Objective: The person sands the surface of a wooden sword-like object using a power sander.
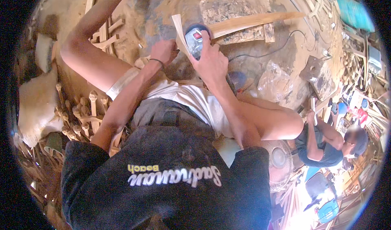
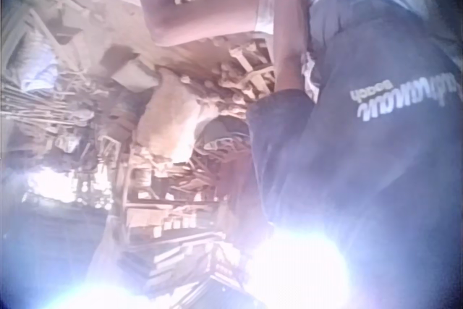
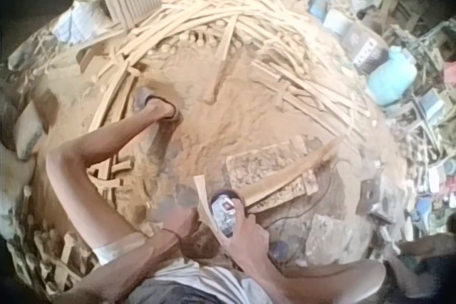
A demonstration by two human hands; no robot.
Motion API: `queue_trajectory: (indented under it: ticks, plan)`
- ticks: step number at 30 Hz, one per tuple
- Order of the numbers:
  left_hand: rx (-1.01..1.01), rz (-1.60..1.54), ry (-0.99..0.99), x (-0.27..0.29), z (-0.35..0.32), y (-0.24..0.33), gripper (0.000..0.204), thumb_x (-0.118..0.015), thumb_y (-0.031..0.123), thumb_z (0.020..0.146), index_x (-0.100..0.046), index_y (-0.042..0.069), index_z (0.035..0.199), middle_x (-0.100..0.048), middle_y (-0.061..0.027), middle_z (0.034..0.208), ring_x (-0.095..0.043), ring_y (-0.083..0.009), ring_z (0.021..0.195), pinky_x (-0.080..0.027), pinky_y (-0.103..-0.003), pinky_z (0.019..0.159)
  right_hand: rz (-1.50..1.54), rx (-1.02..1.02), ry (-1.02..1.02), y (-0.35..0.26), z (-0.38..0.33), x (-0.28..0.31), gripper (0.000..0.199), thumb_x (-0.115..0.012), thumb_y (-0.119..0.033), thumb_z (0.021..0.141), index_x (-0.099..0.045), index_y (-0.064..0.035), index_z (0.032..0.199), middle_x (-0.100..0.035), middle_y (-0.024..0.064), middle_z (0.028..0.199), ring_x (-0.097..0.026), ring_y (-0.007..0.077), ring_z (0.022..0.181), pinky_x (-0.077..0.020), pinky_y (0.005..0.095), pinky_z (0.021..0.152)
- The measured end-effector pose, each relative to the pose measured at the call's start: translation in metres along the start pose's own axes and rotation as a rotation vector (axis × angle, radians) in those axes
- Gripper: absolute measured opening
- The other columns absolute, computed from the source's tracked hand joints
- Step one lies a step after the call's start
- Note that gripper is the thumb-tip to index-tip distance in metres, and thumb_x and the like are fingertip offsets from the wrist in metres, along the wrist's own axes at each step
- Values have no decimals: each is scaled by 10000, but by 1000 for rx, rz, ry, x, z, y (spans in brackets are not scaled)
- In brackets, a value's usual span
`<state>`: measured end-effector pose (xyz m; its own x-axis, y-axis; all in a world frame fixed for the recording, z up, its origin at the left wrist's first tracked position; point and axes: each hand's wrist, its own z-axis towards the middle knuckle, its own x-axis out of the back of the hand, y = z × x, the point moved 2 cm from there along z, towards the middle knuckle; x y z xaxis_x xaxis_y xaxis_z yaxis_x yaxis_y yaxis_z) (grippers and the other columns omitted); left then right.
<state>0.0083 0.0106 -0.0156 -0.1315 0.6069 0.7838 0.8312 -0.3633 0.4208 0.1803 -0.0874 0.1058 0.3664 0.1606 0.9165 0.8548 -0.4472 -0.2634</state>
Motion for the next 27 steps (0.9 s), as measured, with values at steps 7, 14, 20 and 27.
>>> queue_trajectory:
  ticks: [7,14,20,27]
  plan:
    - [-13,31,58,-15,2,-9,230,-774,295,919,-789,92,1026,-789,-240,938,-780,-463,896,-629,-572,779,-6,17,41,-8,14,0,885,-837,-500,901,-412,-151,1594,-760,276,993,-787,459,866,-624,543,716]
    - [-24,11,53,-9,2,-5,232,-771,288,920,-797,70,993,-787,-254,933,-782,-467,890,-636,-567,775,-4,-12,53,-4,17,2,854,-827,-509,907,-407,-147,1557,-748,285,992,-792,468,863,-640,541,719]
    - [-24,28,67,-11,4,-5,225,-760,276,917,-804,61,966,-787,-253,918,-784,-464,867,-638,-564,770,9,-56,32,2,19,-1,880,-821,-538,897,-450,-142,1590,-779,265,1026,-782,471,903,-623,556,782]
    - [-42,13,74,-10,2,-6,242,-770,291,917,-794,58,980,-787,-246,930,-780,-463,863,-634,-564,768,-9,-49,-37,0,9,-3,880,-815,-544,899,-449,-137,1589,-771,271,1007,-782,478,901,-625,561,786]
